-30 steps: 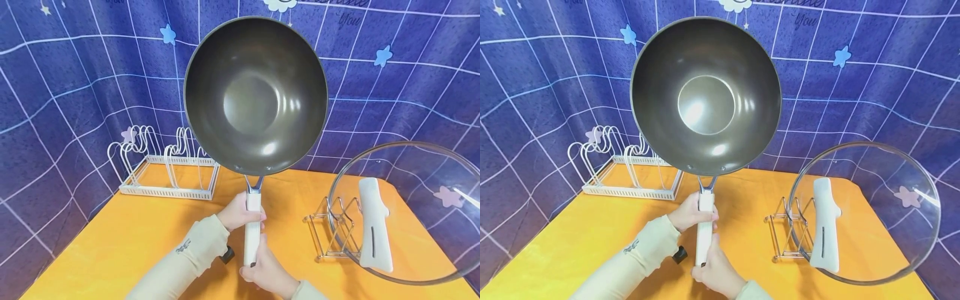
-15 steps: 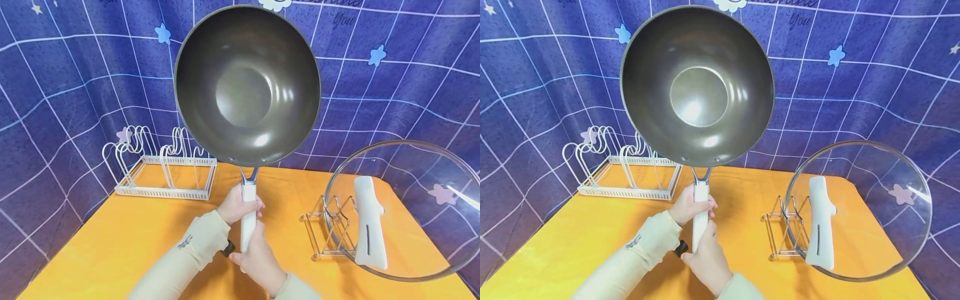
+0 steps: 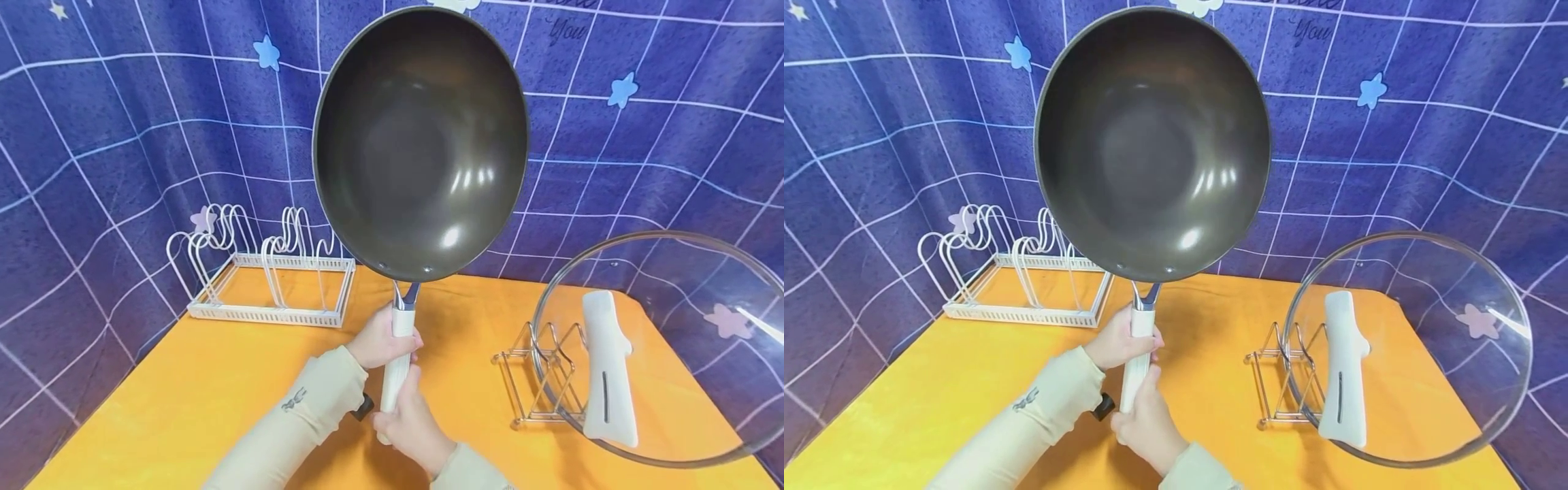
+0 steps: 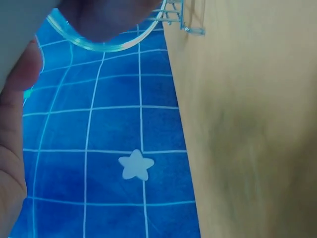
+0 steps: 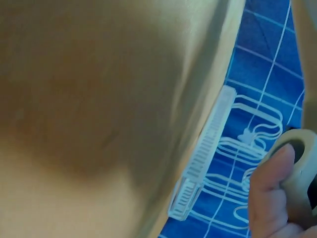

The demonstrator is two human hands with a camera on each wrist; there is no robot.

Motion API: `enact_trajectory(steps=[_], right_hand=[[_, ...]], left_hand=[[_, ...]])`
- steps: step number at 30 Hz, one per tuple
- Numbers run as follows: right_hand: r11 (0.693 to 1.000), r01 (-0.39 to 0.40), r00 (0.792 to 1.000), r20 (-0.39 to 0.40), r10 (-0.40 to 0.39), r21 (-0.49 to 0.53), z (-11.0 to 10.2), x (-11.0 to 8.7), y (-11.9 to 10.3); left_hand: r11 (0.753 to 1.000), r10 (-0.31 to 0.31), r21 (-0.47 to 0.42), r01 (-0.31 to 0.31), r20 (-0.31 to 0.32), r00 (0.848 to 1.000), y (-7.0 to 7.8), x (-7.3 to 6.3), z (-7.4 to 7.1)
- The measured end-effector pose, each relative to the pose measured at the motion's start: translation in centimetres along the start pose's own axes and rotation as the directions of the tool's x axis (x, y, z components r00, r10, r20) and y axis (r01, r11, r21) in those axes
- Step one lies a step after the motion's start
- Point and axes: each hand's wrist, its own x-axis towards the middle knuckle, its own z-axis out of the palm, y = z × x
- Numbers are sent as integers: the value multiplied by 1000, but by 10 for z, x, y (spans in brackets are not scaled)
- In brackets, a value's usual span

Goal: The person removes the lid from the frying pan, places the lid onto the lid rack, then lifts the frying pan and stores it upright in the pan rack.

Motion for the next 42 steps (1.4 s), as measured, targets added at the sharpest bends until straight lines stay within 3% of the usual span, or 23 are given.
enact_trajectory(steps=[6, 10, 16, 23, 28, 38, 42], right_hand=[[991, -28, 995, 102, 15, 128, -4, 13, 8], [997, 15, 992, 122, -25, 80, -6, 18, 14], [997, 77, 986, 144, -81, 30, -12, 21, 17], [988, 68, 952, 289, -106, 140, -17, 21, 12], [986, 70, 931, 345, -119, 152, -20, 22, 10], [990, 77, 907, 405, -119, 118, -19, 28, -2], [989, 88, 905, 405, -130, 120, -16, 34, -11]], left_hand=[[999, 22, 32, -21, -19, 1000, 1, -1, -9], [998, 60, 22, -60, -9, 998, 2, -4, -12], [987, 145, -71, -144, 7, 989, 4, -6, -16], [971, 126, -201, -129, -25, 992, 7, -13, -20], [959, 144, -243, -146, -25, 989, 7, -17, -24], [985, 89, -138, -104, -111, 990, 16, -25, -34], [993, 73, -77, -89, -185, 980, 24, -26, -40]])
